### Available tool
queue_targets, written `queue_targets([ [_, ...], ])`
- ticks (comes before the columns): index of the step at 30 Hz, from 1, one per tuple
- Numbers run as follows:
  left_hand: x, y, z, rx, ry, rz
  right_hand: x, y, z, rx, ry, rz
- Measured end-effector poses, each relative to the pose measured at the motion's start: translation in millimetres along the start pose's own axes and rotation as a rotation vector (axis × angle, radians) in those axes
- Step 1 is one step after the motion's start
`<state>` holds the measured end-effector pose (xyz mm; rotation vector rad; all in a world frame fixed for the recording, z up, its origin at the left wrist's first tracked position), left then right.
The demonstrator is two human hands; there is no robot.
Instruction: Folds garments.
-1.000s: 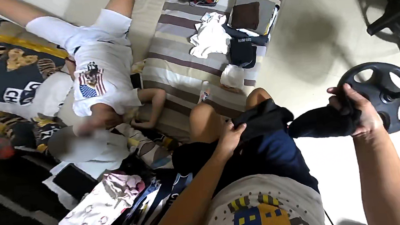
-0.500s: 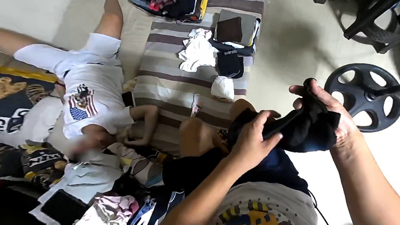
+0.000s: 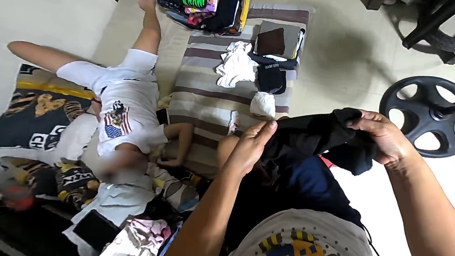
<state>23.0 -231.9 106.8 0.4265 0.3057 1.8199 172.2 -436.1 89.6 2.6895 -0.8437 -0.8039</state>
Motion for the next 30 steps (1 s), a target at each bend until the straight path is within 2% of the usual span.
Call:
queue_targets([
  [3, 1, 2, 25, -0.16, -0.436, 0.027, -12, 0, -9, 0.057, 0.14, -0.066],
  [5, -13, 13, 52, -0.279, -0.565, 0.066, -29, 0, -20, 0.113, 0.252, -0.121],
  [7, -32, 21, 74, -0.295, -0.532, 0.058, -49, -1, -34, 0.195, 0.369, -0.155],
  [9, -45, 16, 91, -0.269, -0.488, 0.004, -63, 1, -54, 0.3, 0.543, -0.116],
  [11, -52, 9, 111, -0.314, -0.441, -0.021, -69, 6, -72, 0.337, 0.836, -0.004],
  [13, -57, 4, 132, -0.428, -0.35, -0.086, -64, 12, -86, 0.303, 1.08, 0.119],
  [16, -61, -5, 145, -0.539, -0.208, -0.217, -36, 19, -96, 0.335, 1.083, 0.169],
  [17, -60, -11, 136, -0.493, -0.18, -0.258, -19, 20, -94, 0.354, 1.011, 0.169],
  [19, -45, -23, 88, -0.234, -0.174, -0.244, 17, 23, -86, 0.354, 0.855, 0.18],
  [21, -23, -23, 10, 0.119, -0.173, -0.096, 51, 29, -73, 0.294, 0.756, 0.229],
  [22, -16, -20, -34, 0.281, -0.091, -0.011, 63, 34, -67, 0.254, 0.727, 0.258],
  [24, -19, -1, -115, 0.53, 0.262, 0.156, 79, 42, -56, 0.189, 0.692, 0.307],
  [26, -38, 19, -172, 0.654, 0.607, 0.272, 88, 50, -46, 0.133, 0.667, 0.352],
  [27, -48, 24, -188, 0.669, 0.74, 0.276, 90, 52, -42, 0.122, 0.655, 0.361],
  [30, -60, 26, -198, 0.586, 0.904, 0.239, 83, 53, -32, 0.148, 0.609, 0.344],
])
Point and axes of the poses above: each hand's wrist, its own y-axis away from the middle knuckle, its own x-axis out of the back of the hand, z = x × y, the point moved 9 cm from there along -y, towards the middle knuckle, and after that the axes turned 10 degrees about -z, right-handed, at the moved point
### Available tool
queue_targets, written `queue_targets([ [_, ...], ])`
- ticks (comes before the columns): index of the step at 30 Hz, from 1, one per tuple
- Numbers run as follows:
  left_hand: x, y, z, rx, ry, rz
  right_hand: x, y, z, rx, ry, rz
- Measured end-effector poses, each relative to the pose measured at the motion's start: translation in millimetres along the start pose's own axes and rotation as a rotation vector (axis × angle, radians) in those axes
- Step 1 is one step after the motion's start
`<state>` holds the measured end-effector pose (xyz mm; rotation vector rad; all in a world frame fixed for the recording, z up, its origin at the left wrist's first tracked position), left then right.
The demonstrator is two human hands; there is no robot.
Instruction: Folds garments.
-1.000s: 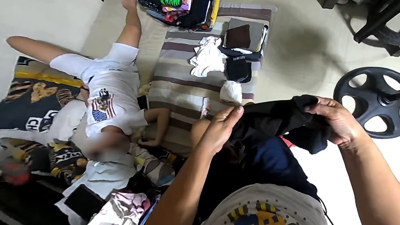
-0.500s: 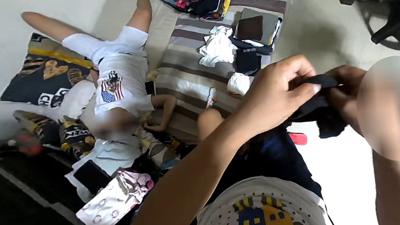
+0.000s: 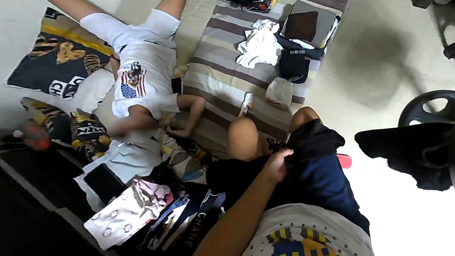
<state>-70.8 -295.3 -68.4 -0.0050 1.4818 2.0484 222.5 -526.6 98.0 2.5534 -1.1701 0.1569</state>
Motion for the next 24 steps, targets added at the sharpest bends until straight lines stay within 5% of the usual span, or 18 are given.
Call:
queue_targets([
  [5, -13, 20, 42, -0.24, -0.14, -0.012, -51, 9, -3, -0.038, -0.039, -0.054],
  [10, -84, 75, 75, -0.49, -0.432, -0.167, -103, 14, -15, 0.002, 0.139, -0.087],
  [19, -144, 96, 66, -0.483, -0.526, -0.451, -132, 5, -43, 0.04, 0.452, -0.107],
  [24, -141, 89, 68, -0.405, -0.545, -0.375, -132, 0, -46, 0.046, 0.404, -0.22],
])
Point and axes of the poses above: each hand's wrist, its own y-axis away from the middle knuckle, its own x-axis out of the back of the hand, z = x × y, the point moved 9 cm from there along -y, towards the middle knuckle, and after that the axes turned 10 degrees about -z, right-handed, at the moved point
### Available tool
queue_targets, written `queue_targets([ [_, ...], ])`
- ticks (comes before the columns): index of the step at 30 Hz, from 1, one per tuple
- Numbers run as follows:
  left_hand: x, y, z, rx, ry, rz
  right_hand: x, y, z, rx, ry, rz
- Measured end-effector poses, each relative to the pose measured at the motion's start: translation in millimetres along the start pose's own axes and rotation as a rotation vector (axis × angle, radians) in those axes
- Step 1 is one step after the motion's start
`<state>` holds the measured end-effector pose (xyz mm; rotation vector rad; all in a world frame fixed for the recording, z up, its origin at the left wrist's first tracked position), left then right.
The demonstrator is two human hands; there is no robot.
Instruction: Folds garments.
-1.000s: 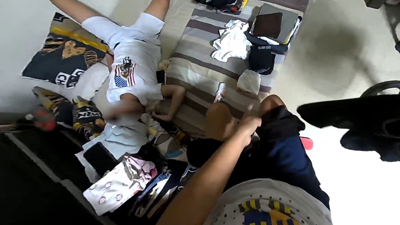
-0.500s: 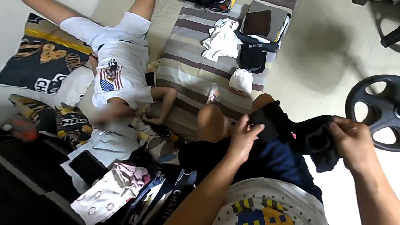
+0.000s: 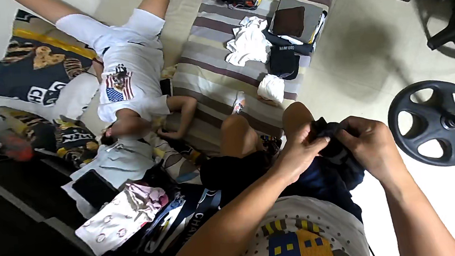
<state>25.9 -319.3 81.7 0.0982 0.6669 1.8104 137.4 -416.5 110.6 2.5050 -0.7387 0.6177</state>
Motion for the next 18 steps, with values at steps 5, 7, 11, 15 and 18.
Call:
queue_targets([
  [5, -10, 8, -6, 0.153, 0.185, -0.001, -3, 22, 19, -0.149, 0.397, -0.05],
  [7, -22, 13, -6, 0.17, 0.378, -0.043, -10, 29, 45, -0.27, 0.37, -0.106],
  [11, -30, 16, -12, 0.218, 0.716, -0.082, -39, 47, 75, -0.344, -0.3, -0.232],
  [15, -24, 17, -10, 0.176, 0.812, -0.242, -58, 65, 49, -0.323, -1.116, -0.259],
  [18, -3, 17, -6, 0.172, 0.649, -0.178, -55, 59, 42, -0.206, -1.344, -0.23],
])
Point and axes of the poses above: each hand's wrist, its own y-axis away from the middle knuckle, its own x-axis out of the back of the hand, z = x × y, the point moved 9 cm from there along -y, towards the middle knuckle, and after that the axes turned 10 degrees about -z, right-handed, at the moved point
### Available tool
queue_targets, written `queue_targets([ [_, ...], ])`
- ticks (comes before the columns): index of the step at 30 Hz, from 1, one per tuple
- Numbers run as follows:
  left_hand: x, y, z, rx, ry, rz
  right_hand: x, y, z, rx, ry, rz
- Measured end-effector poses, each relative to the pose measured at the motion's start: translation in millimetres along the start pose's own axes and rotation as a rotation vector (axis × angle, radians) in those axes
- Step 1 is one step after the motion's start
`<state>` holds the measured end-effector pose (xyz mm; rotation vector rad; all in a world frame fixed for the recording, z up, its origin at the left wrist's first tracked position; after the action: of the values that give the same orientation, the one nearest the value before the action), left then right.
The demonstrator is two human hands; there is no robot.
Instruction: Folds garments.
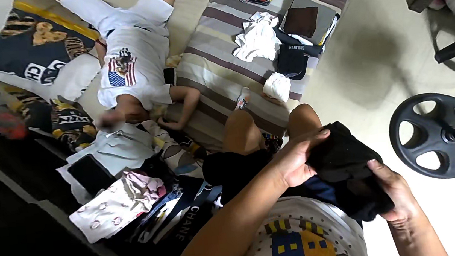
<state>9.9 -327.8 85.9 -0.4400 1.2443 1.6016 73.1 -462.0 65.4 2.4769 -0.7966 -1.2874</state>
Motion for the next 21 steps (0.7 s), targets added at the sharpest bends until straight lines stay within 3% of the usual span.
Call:
queue_targets([
  [4, 27, 2, 8, -0.035, -0.135, 0.221, -24, -4, -6, 0.061, -0.098, -0.275],
  [6, 33, -2, -6, -0.009, -0.047, 0.202, -47, -3, -12, 0.076, -0.117, -0.414],
  [9, 19, 3, -14, 0.049, 0.188, 0.151, -54, -7, -18, 0.074, 0.223, -0.282],
  [12, 19, 23, 42, -0.105, 0.036, 0.239, -51, -25, -24, 0.123, 0.534, -0.215],
  [15, 30, 62, 132, -0.489, -0.358, 0.257, -47, -39, -45, 0.254, 0.71, -0.195],
  [17, 45, 112, 186, -0.603, -0.92, 0.51, -43, -42, -47, 0.241, 0.728, -0.148],
  [19, 77, 153, 209, -0.38, -1.476, 0.779, -35, -42, -39, 0.199, 0.68, -0.078],
  [21, 131, 179, 201, 0.008, -1.732, 0.958, -24, -38, -24, 0.233, 0.636, -0.031],
])
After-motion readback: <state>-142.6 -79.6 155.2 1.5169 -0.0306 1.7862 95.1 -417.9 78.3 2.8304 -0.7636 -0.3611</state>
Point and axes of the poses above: each hand's wrist, its own y-axis away from the middle knuckle, its own x-axis out of the back of the hand, z = x × y, the point moved 9 cm from there along -y, towards the middle knuckle, and after that the axes turned 10 degrees about -z, right-handed, at the moved point
